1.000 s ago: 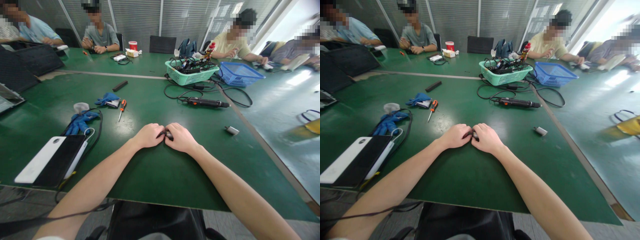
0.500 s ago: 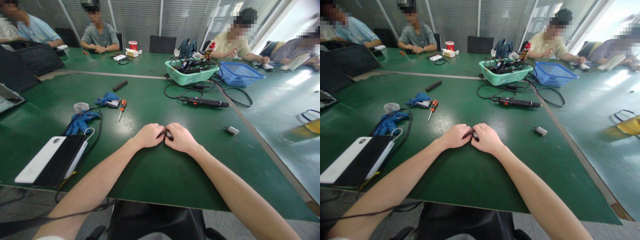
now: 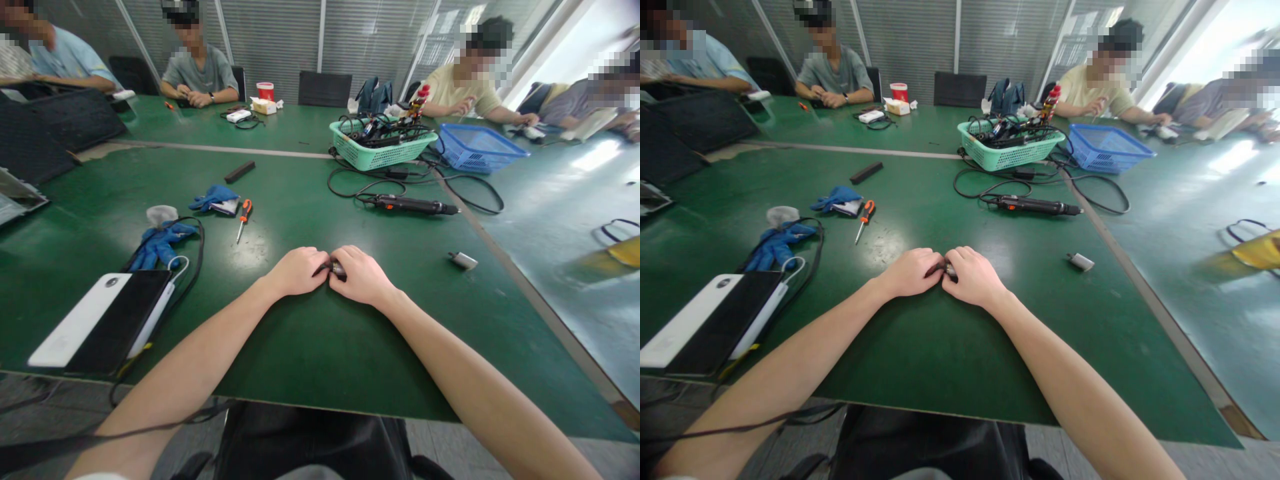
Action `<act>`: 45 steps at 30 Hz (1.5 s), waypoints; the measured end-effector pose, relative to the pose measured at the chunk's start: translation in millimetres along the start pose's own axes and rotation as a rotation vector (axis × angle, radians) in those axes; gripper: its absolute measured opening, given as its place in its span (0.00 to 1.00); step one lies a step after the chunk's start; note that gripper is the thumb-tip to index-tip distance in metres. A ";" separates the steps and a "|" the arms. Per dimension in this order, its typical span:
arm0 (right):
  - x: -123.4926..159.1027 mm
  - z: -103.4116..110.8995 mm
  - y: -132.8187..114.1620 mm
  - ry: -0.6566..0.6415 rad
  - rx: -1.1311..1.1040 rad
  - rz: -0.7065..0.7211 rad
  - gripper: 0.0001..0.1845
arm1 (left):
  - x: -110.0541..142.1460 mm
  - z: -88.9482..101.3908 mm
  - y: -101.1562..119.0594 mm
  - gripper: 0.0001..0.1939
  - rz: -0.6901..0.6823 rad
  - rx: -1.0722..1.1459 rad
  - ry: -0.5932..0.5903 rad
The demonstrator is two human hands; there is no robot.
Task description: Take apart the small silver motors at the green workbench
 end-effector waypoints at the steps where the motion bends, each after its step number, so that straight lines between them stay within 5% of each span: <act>1: 0.2 -0.3 0.3 -0.001 0.000 -0.001 0.06 | 0.2 -0.1 0.0 0.07 0.001 0.002 -0.001; 45: -0.2 0.4 0.1 -0.008 -0.001 -0.001 0.05 | 0.4 -1.3 -1.1 0.07 -0.003 0.002 0.002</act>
Point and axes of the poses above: each hand's wrist, its own x-axis away from the middle knuckle, its own z-axis out of the back of the hand, y = z × x, the point moved 9 cm from there along -x, towards the middle knuckle, and after that the axes turned 2 degrees about y, right-handed, at the moved point
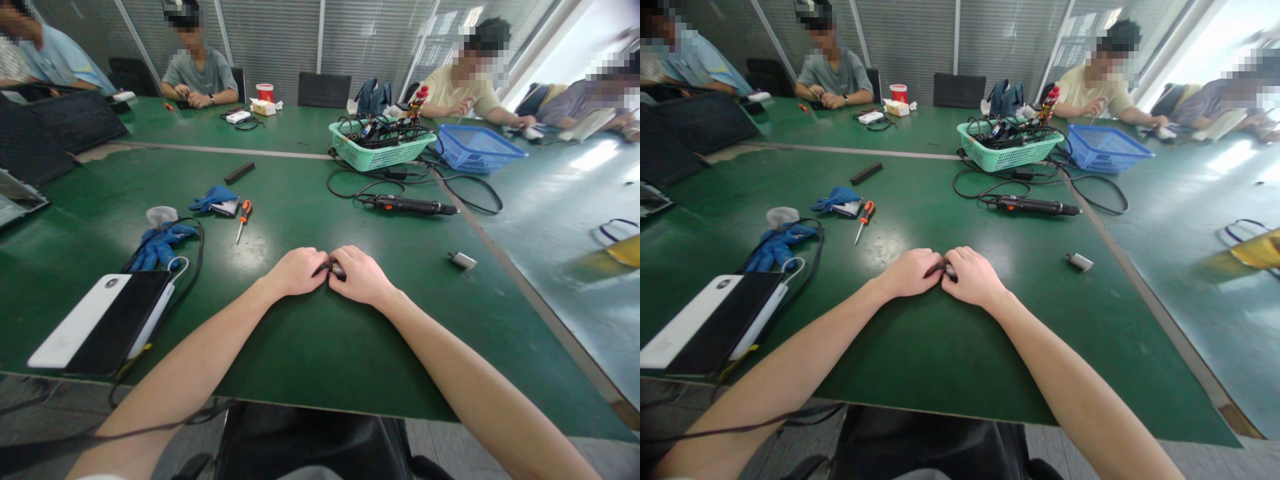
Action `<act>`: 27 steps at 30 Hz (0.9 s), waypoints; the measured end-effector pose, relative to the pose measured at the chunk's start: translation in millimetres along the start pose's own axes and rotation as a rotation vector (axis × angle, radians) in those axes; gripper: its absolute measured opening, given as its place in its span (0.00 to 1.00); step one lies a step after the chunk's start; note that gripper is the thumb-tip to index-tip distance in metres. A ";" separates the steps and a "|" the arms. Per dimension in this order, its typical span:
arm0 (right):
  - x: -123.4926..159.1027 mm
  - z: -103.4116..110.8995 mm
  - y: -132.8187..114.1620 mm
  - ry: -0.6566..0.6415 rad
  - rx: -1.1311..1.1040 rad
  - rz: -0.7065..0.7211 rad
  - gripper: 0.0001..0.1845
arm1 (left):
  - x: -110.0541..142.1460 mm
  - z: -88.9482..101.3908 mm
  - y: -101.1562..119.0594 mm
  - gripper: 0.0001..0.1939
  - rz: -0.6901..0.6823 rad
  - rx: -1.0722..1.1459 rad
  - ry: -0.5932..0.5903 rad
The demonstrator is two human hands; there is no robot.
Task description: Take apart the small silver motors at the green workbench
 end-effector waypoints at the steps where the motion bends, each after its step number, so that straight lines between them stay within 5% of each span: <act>1: -0.1 -0.1 0.2 0.000 -0.001 -0.001 0.06 | 0.1 -0.3 -0.1 0.07 -0.001 -0.001 0.000; 27: 0.6 -1.2 0.8 0.007 -0.002 0.005 0.06 | 1.2 1.6 1.0 0.07 0.002 0.012 0.006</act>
Point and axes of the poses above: each hand's wrist, its own x-axis away from the middle knuckle, its own z-axis out of the back of the hand, y = z × x, the point moved 9 cm from there along -x, towards the middle knuckle, and after that the axes turned 2 degrees about y, right-handed, at the moved point
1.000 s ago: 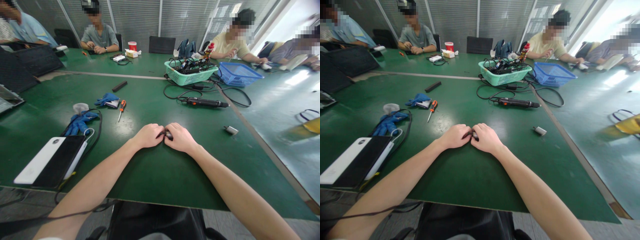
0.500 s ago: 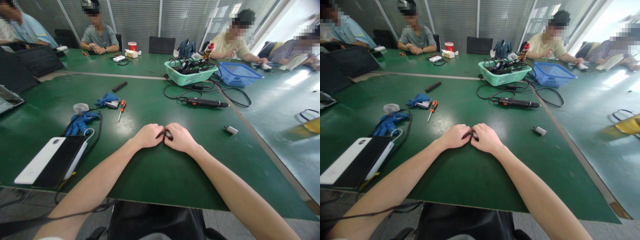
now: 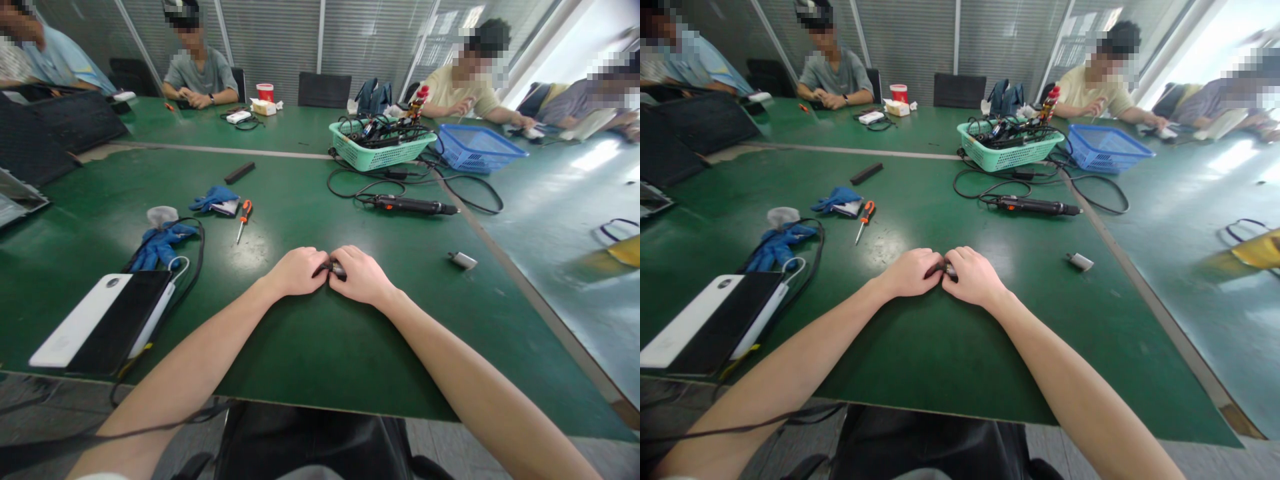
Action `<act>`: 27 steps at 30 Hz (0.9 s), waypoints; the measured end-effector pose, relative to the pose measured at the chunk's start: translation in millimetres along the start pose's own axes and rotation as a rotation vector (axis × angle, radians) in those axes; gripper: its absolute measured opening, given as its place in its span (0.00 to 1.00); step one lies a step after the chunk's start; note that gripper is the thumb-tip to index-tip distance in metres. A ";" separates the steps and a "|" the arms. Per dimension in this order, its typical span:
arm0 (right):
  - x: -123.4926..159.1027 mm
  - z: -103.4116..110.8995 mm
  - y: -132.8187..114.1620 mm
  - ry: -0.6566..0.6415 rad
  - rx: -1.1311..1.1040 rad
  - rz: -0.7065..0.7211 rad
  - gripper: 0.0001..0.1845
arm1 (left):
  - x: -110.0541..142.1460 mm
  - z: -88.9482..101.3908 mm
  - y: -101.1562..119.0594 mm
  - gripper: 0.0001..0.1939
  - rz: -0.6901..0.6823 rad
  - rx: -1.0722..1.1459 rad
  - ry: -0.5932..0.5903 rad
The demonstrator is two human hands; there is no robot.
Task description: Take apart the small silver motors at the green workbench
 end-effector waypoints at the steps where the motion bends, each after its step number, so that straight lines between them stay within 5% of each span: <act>1: -0.1 -0.2 0.0 -0.002 -0.001 0.000 0.05 | 0.1 0.1 -0.2 0.07 0.002 0.000 0.001; 27: -0.8 1.4 -2.3 -0.018 0.020 0.003 0.06 | 0.4 0.7 -1.6 0.07 0.022 0.002 0.001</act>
Point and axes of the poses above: each hand's wrist, its own x-axis away from the middle knuckle, its own z-axis out of the back of the hand, y = z × x, the point moved 9 cm from there along -x, towards the middle knuckle, and after that the axes turned 2 degrees about y, right-handed, at the moved point
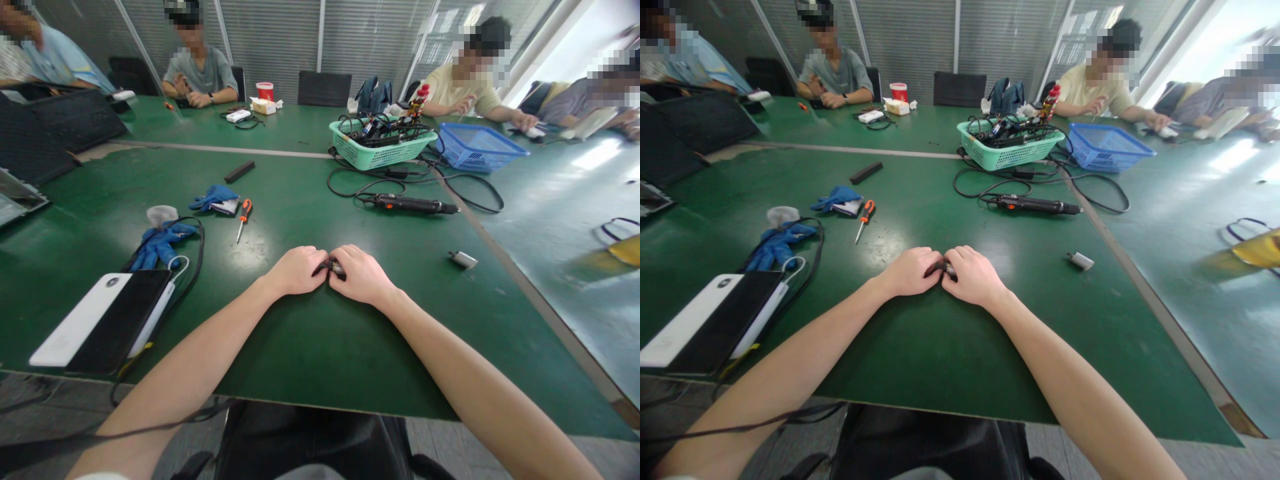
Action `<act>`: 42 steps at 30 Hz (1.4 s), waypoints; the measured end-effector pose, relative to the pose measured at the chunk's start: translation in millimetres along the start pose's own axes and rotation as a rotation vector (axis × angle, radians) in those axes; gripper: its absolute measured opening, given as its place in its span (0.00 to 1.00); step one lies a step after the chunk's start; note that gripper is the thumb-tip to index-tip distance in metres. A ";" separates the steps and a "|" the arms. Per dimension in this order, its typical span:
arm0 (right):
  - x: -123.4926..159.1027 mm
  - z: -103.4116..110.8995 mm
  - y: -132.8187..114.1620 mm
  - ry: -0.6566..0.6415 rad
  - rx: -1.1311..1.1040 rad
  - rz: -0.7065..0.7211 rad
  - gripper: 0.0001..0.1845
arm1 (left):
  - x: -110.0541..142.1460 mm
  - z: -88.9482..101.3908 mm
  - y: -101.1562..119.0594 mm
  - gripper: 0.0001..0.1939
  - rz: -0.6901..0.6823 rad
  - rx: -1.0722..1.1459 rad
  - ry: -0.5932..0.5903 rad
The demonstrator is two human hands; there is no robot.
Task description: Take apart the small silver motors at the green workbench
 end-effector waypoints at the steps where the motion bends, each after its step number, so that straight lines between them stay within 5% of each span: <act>1: 0.1 -0.2 0.1 0.000 -0.001 0.000 0.06 | 0.0 -0.1 -0.2 0.07 0.000 0.001 0.000; 42: 0.6 -2.4 0.2 0.005 -0.003 0.004 0.07 | -1.1 0.3 -1.4 0.07 0.019 -0.013 -0.002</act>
Point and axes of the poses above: each hand's wrist, its own x-axis away from the middle knuckle, its own z-axis out of the back of the hand, y = z × x, the point moved 9 cm from there along -x, towards the middle knuckle, and after that the axes turned 2 degrees about y, right-handed, at the moved point
